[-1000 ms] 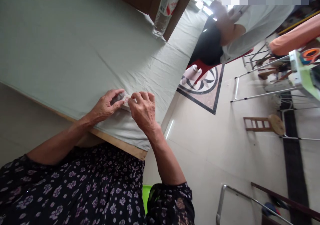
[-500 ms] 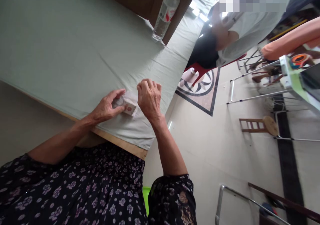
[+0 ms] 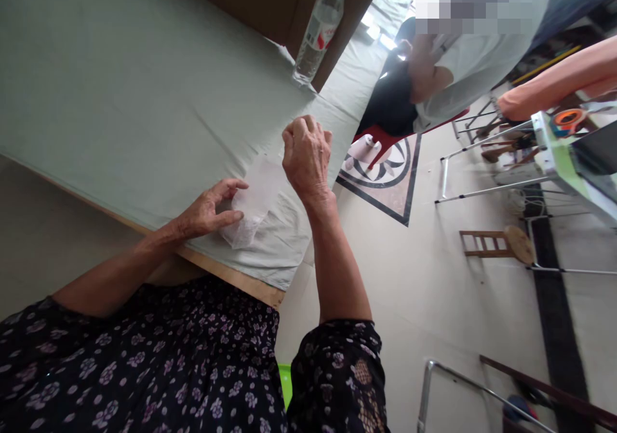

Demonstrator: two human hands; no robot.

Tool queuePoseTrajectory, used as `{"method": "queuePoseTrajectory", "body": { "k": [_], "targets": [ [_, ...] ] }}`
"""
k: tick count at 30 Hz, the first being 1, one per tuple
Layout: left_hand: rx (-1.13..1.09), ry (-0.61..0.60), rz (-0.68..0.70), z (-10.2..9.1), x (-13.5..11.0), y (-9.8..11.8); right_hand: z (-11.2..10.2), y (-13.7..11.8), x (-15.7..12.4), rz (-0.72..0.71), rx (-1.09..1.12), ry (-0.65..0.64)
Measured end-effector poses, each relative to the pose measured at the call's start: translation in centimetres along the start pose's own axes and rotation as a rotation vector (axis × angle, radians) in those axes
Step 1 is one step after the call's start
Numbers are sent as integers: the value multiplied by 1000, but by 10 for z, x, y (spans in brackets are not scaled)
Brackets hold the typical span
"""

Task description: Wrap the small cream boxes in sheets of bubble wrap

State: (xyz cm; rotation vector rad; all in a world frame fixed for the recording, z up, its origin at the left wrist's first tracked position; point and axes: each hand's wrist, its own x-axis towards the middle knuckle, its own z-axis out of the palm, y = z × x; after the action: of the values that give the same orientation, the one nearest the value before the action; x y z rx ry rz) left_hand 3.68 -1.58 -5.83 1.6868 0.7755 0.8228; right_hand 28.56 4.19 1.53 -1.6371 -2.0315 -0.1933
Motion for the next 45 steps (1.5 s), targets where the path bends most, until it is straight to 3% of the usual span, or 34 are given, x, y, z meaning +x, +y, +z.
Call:
{"method": "queuePoseTrajectory", "body": {
  "k": [4, 9, 14, 18, 21, 26, 30, 36, 40, 45],
  "targets": [
    [-50, -16, -107, -1, 1, 1, 2, 5, 1, 45, 90, 39],
    [-227, -14, -166, -2, 3, 4, -15, -22, -36, 213, 216, 81],
    [-241, -5, -192, -4, 1, 12, -17, -61, -81, 297, 233, -191],
    [-131, 9, -156, -2, 1, 9, -6, -74, -91, 342, 148, -316],
    [43, 71, -76, 0, 1, 7, -1, -69, -92, 393, 165, -300],
    [301, 188, 77, 3, 5, 6, -2, -56, -101, 418, 431, -125],
    [319, 236, 25, 3, 7, 2, 2, -51, -112, 472, 555, -67],
    [372, 375, -2, -8, 2, 3, 12, -32, -127, 663, 493, -10],
    [534, 480, 3, -16, -6, -2, 11, -25, -133, 661, 439, -45],
    [658, 511, -35, -29, -14, -5, 13, -23, -135, 640, 423, -39]
  ]
}}
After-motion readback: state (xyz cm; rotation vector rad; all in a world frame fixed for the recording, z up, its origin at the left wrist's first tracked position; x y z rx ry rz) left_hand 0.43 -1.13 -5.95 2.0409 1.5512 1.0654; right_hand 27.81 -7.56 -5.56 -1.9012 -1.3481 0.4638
